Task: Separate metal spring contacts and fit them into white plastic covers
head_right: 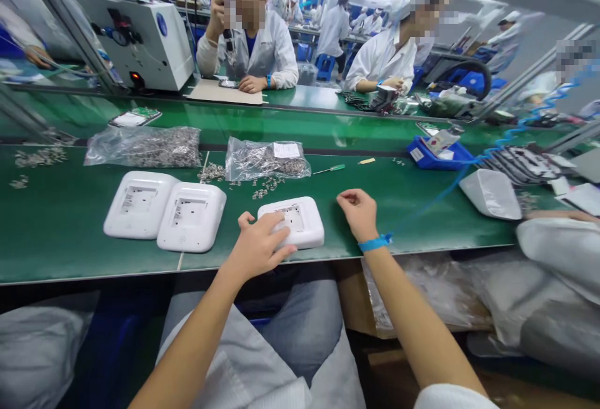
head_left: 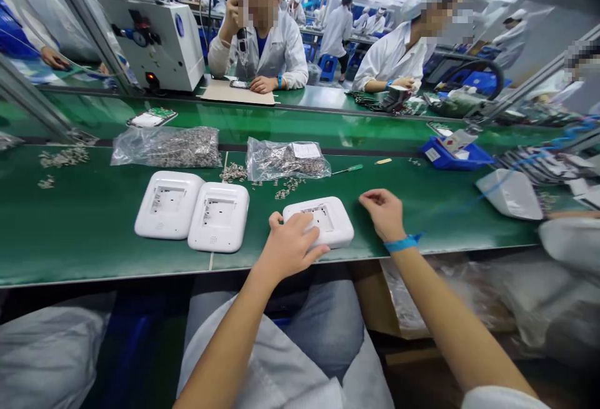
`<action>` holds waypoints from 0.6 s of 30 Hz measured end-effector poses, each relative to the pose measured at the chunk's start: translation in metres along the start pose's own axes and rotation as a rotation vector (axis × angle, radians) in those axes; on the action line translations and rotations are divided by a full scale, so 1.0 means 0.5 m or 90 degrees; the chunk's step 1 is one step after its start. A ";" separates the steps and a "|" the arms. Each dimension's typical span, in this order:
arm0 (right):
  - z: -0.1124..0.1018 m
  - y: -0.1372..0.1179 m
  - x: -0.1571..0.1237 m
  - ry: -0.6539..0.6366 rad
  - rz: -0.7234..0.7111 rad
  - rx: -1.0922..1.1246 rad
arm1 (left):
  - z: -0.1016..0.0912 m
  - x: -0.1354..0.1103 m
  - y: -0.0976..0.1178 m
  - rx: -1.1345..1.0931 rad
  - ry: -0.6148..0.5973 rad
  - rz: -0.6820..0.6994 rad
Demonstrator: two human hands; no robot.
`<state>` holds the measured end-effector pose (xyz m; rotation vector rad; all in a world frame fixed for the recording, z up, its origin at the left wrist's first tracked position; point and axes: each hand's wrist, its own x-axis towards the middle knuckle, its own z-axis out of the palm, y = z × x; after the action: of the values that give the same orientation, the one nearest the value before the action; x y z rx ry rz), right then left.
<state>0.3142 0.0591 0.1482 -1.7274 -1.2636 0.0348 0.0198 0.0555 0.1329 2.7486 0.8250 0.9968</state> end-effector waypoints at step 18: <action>0.014 0.028 -0.015 -0.169 -0.038 -0.086 | -0.127 -0.128 -0.019 0.216 -0.051 -0.046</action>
<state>0.3173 0.0580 0.1313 -1.8429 -1.5410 0.1506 -0.0649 0.0246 0.1437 2.9838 1.1666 0.7899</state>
